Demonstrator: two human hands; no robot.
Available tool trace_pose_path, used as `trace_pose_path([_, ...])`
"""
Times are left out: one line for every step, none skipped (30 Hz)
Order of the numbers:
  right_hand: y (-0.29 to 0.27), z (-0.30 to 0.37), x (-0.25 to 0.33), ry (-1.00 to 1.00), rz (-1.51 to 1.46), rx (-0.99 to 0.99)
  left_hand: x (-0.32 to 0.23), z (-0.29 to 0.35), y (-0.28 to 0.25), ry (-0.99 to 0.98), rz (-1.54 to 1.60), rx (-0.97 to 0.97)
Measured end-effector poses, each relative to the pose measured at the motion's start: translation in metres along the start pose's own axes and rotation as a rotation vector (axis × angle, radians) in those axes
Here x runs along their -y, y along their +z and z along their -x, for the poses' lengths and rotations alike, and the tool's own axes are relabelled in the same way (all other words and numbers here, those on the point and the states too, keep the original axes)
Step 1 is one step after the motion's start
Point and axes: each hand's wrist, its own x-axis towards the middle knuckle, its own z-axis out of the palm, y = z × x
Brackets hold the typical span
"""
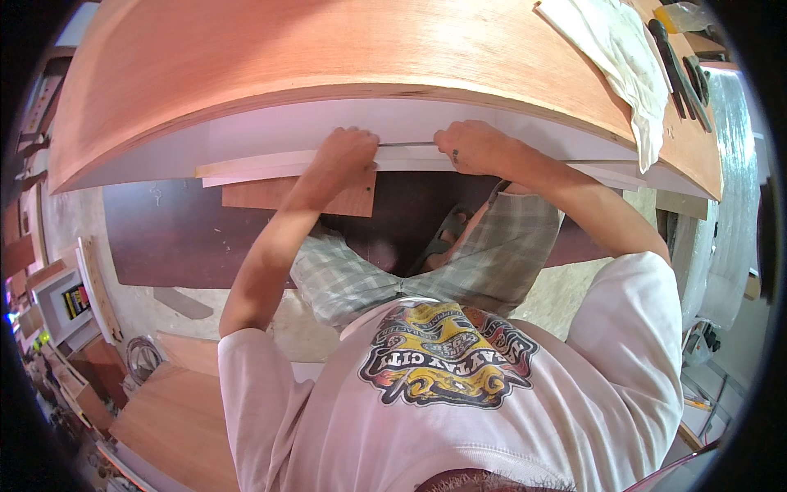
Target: The person hammers a small wooden piece into a curved wooden furniture component using a hammer and a cloth. They then use a metal ruler to measure and align the piece within the furniture frame.
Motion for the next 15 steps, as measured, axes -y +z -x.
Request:
trace_pose_path([-0.011,0.006,0.005,0.009,0.003,0.02,-0.009,-0.003,0.001,0.033,0.048,-0.094])
trace_pose_path([-0.024,0.013,0.009,0.015,0.0,0.043,-0.02,-0.006,0.006,0.064,0.1,-0.182])
trace_pose_path([-0.03,0.017,0.011,0.021,-0.002,0.067,-0.025,-0.007,0.01,0.094,0.15,-0.27])
trace_pose_path([-0.026,0.02,0.008,0.007,-0.013,0.037,-0.023,-0.008,0.013,0.09,0.206,-0.259])
trace_pose_path([-0.022,0.022,0.004,-0.007,-0.023,0.006,-0.019,-0.009,0.015,0.086,0.262,-0.246])
trace_pose_path([-0.019,0.023,0.001,-0.02,-0.033,-0.026,-0.017,-0.01,0.018,0.082,0.317,-0.233])
trace_pose_path([-0.018,0.022,-0.001,-0.002,-0.002,0.017,-0.016,-0.011,0.02,0.101,0.312,-0.251])
trace_pose_path([-0.018,0.021,-0.003,0.016,0.029,0.061,-0.016,-0.012,0.023,0.122,0.307,-0.268])
trace_pose_path([-0.018,0.021,-0.004,0.035,0.059,0.104,-0.015,-0.013,0.025,0.144,0.303,-0.285])
trace_pose_path([-0.03,0.025,0.004,0.038,0.005,0.097,-0.012,-0.01,0.027,0.138,0.31,-0.277])
trace_pose_path([-0.053,0.04,0.017,0.054,-0.053,0.087,-0.01,-0.011,0.028,0.145,0.319,-0.264])
trace_pose_path([-0.064,0.049,0.024,0.068,-0.108,0.076,-0.009,-0.01,0.028,0.151,0.326,-0.254])
trace_pose_path([-0.062,0.049,0.022,0.067,-0.137,0.06,-0.009,-0.011,0.029,0.118,0.318,-0.218])
trace_pose_path([-0.06,0.049,0.02,0.065,-0.165,0.045,-0.01,-0.011,0.031,0.084,0.309,-0.182])
trace_pose_path([-0.058,0.048,0.018,0.061,-0.193,0.03,-0.011,-0.01,0.033,0.047,0.301,-0.147])
